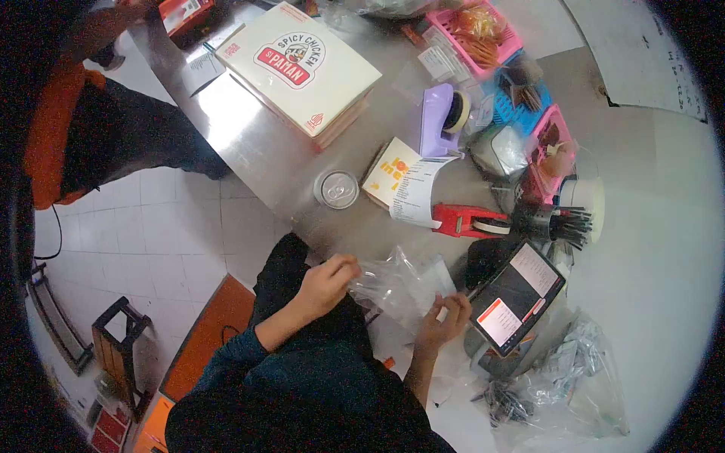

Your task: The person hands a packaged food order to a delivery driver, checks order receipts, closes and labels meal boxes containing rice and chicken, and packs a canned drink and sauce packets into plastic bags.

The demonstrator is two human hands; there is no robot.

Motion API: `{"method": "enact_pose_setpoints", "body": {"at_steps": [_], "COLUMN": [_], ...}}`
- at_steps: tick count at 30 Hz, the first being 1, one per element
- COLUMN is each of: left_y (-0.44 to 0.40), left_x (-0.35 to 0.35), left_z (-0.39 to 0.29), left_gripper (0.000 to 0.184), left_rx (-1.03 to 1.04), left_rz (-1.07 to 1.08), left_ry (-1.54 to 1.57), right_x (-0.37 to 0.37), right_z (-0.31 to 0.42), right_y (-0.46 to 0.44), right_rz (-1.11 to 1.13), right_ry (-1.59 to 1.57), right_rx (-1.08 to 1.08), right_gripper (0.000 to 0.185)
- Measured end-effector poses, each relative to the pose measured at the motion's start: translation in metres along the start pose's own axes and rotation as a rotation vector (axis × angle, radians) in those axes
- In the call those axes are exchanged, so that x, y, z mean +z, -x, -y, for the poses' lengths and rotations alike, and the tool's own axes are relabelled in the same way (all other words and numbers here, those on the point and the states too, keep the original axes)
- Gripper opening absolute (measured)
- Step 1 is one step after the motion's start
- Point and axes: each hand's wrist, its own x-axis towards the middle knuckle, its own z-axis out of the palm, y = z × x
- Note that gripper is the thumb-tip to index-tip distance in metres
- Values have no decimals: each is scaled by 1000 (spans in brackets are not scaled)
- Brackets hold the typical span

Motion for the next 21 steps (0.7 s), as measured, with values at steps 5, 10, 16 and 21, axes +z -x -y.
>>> {"method": "enact_pose_setpoints", "body": {"at_steps": [5,10,16,21], "left_y": [-7,-15,-22,-36], "left_x": [24,9,-1,-41], "left_z": [-13,-2,-5,80], "left_gripper": [20,23,27,78], "left_rx": [-113,-291,-92,-257], "left_rz": [-85,-88,134,-133], "left_ry": [131,262,241,-20], "right_x": [1,12,10,2], "right_z": [33,5,20,-4], "right_y": [20,10,4,-15], "right_rz": [265,135,441,533], "right_ry": [-359,-442,-469,-605], "right_rx": [220,426,-223,149], "right_gripper": [19,24,30,23]}}
